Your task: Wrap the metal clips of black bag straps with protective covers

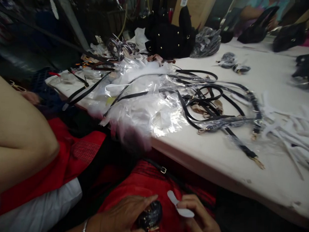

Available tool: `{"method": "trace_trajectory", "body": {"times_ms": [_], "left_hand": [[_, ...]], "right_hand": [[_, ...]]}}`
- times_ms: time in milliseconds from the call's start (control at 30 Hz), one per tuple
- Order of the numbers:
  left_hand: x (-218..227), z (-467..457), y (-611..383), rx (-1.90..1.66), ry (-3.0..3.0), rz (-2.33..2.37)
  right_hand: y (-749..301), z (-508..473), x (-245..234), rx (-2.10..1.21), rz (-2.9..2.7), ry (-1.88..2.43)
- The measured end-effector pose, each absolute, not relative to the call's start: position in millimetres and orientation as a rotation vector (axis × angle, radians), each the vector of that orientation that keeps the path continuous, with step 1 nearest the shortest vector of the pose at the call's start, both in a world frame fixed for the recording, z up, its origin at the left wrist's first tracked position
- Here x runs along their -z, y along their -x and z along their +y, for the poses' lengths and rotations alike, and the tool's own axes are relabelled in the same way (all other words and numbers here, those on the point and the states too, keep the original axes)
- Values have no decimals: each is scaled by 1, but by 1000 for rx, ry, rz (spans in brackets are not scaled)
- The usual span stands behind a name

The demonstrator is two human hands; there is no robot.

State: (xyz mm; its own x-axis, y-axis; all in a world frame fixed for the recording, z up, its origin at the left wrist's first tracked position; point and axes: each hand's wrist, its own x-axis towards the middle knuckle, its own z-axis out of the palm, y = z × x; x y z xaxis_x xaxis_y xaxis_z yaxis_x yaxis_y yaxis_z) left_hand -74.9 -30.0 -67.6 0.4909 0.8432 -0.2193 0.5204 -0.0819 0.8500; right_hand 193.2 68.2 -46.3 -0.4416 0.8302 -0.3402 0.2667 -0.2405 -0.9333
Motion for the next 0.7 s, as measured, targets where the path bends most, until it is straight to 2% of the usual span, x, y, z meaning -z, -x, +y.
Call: {"method": "trace_trajectory", "body": {"times_ms": [100, 333, 700], "left_hand": [[69, -32, 74, -385, -1782, 1139], [63, -27, 76, -413, -1854, 1075], [69, -32, 73, -419, -1847, 1105]], "right_hand": [[-200, 74, 46, -1611, -1629, 1292], [-174, 78, 47, -1761, -1473, 1330], [-167, 92, 64, -2292, -1054, 1158]]}}
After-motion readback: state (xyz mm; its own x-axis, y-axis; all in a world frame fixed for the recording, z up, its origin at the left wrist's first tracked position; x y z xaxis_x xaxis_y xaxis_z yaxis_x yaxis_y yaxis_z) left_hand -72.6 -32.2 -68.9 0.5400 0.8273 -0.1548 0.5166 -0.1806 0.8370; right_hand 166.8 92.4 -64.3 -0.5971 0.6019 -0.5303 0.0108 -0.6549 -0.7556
